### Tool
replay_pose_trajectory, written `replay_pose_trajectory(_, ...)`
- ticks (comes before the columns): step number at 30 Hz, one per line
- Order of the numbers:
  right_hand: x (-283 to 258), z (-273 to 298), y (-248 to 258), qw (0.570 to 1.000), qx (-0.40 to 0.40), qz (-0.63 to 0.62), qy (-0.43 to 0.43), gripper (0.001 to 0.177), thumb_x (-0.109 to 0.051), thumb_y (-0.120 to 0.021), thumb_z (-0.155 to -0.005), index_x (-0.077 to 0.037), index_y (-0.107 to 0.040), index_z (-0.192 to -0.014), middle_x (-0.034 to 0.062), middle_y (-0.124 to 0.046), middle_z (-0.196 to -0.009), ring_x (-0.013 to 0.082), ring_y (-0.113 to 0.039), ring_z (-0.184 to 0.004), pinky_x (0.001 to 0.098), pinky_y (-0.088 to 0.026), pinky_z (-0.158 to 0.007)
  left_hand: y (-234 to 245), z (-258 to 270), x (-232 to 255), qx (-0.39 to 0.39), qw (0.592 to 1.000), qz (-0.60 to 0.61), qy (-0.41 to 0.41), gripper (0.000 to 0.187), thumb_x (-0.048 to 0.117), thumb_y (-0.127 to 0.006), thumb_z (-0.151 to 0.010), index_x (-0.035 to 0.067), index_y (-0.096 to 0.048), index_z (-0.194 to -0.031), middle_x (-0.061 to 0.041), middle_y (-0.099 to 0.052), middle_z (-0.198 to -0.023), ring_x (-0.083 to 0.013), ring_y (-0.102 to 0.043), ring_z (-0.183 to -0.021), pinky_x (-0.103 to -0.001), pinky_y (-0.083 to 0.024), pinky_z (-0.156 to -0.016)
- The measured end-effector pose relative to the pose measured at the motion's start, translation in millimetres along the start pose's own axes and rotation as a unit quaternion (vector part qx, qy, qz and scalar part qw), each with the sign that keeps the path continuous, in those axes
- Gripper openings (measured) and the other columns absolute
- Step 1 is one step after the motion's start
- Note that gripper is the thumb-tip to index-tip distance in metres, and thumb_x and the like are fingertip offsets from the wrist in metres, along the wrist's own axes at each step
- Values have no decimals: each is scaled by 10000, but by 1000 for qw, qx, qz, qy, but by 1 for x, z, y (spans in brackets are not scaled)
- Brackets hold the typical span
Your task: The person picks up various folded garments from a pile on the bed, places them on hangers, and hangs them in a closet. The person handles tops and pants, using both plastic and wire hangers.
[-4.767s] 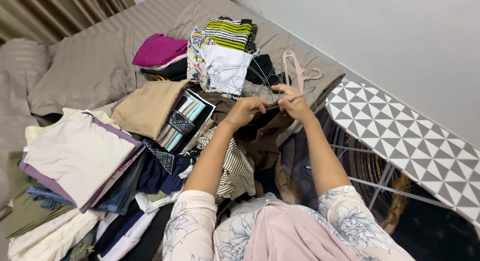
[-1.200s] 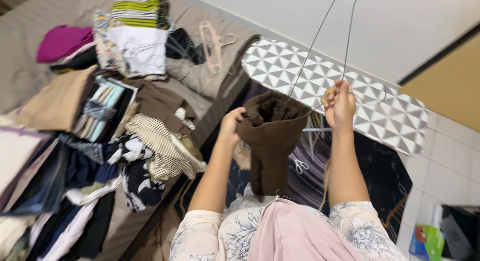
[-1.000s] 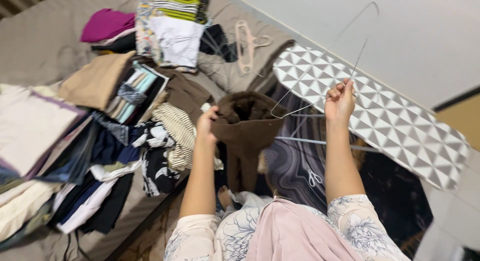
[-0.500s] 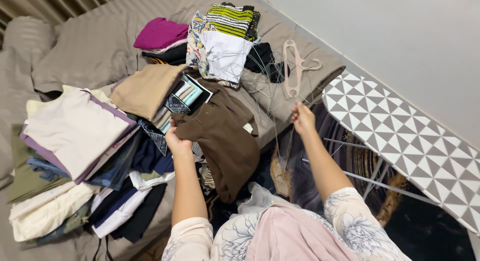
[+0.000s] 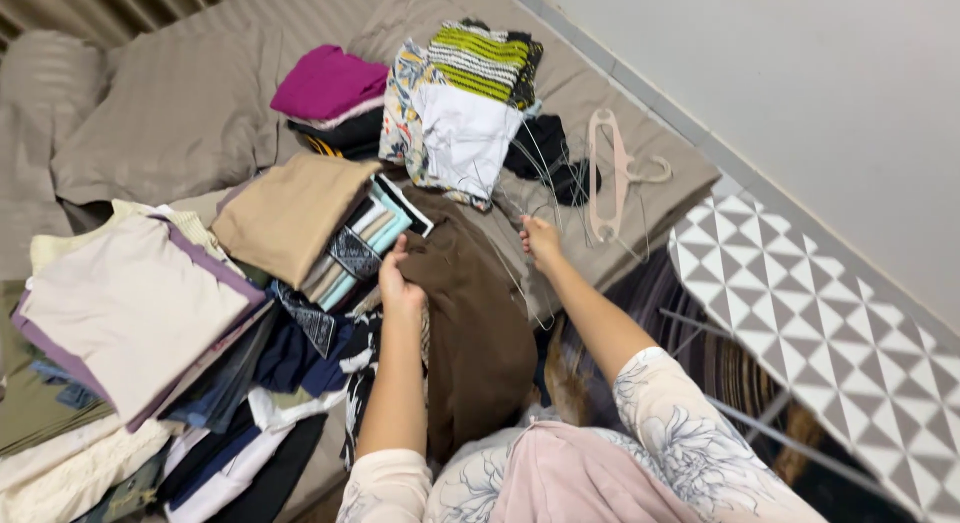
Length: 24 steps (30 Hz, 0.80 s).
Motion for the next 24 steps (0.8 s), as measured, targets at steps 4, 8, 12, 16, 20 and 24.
replay_pose_trajectory(4, -8, -38, -39, 998, -34, 45, 13, 278, -297, -595, -1024, -98, -720, -1172, -1, -616, -775, 74, -495, -572, 240, -437, -503, -3, -17, -16, 6, 999, -31, 15, 371, 54, -485, -863, 57, -685, -1176, -182, -681, -1199, -336, -652, -1097, -488, -537, -996)
replay_pose_trajectory(8, -28, -75, -83, 991, -120, 31, 46, 296, -238, -524, -1038, -91, -660, -1255, 33, -688, -862, 120, -598, -699, 281, -474, -625, -2, -30, -26, 35, 997, -66, 11, 375, 38, -494, -861, 17, -687, -1181, -173, -686, -1208, -332, -661, -1102, -478, -545, -1002)
replay_pose_trajectory(12, -63, -91, -77, 923, -67, 268, 268, 480, -93, -642, -920, -33, -514, -1379, 98, -650, -1255, 265, -616, -1145, 388, -473, -974, -3, -32, -25, 56, 994, -92, 23, 371, 44, -500, -872, 13, -687, -1191, -187, -686, -1194, -335, -673, -1065, -479, -567, -958)
replay_pose_trajectory(16, -76, -97, 47, 849, 210, 455, 167, 383, -93, -664, -855, -152, -729, -1228, 93, -695, -1276, 312, -641, -1210, 406, -487, -1055, -7, -33, -24, 74, 990, -110, 39, 365, 50, -512, -876, 10, -694, -1190, -197, -693, -1187, -336, -683, -1043, -468, -582, -927)
replay_pose_trajectory(20, -101, -62, 167, 736, 402, 537, 88, 394, -150, -726, -762, -153, -695, -1155, 127, -600, -1281, 337, -519, -1229, 547, -370, -1038, -6, -42, -29, 92, 987, -123, 53, 372, 50, -522, -873, 20, -698, -1200, -192, -693, -1189, -332, -683, -1039, -468, -584, -921)
replay_pose_trajectory(24, -111, -43, 226, 748, 381, 533, 102, 388, -125, -694, -813, -18, -638, -1181, 238, -605, -1249, 425, -552, -1184, 531, -433, -985, 3, -60, -37, 90, 985, -132, 67, 380, 44, -524, -868, 25, -701, -1204, -181, -697, -1176, -323, -689, -1022, -462, -594, -901)
Point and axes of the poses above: each hand's wrist, its own z-axis away from the middle knuckle, its own y-axis out of the back of the hand, x = y × z, the point moved 8 cm from there along -z, towards the middle knuckle
